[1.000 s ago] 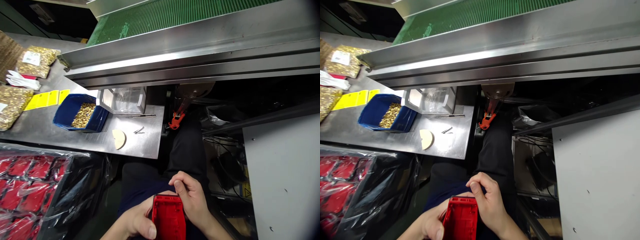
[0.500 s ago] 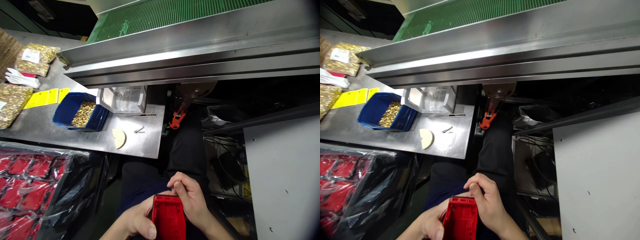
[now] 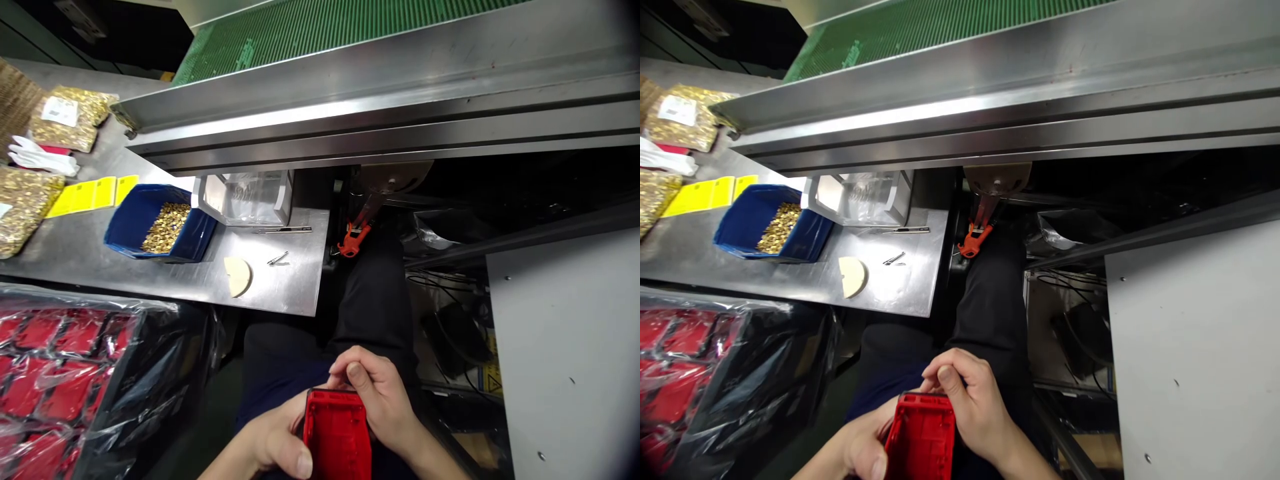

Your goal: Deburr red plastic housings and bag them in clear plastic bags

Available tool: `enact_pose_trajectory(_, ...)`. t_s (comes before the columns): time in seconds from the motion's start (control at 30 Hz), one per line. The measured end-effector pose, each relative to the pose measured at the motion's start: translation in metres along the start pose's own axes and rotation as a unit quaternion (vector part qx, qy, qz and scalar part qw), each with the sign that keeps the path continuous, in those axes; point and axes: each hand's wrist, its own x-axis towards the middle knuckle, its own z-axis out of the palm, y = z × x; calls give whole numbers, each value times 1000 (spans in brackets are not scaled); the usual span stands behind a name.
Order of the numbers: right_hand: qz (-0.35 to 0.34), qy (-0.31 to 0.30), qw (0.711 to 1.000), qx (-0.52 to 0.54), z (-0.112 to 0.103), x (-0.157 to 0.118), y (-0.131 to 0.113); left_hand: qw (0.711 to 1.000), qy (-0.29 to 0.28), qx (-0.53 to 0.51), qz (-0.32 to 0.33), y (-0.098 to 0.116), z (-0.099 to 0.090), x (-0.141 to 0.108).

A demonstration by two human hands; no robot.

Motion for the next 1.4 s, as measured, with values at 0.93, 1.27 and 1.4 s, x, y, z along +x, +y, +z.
enact_pose_trajectory(0.93, -3, 126, 989, -81, -6, 1, 9, 999, 1, -32, -13, 3, 6, 1)
enact_pose_trajectory(1.27, 16, 26, 997, -73, -15, -6, -1, 1000, -14, -26, 3, -2, 1, 0)
enact_pose_trajectory(1.4, 8, 65, 996, -67, -13, -9, 7, 999, -20, -36, 10, -4, 0, -1)
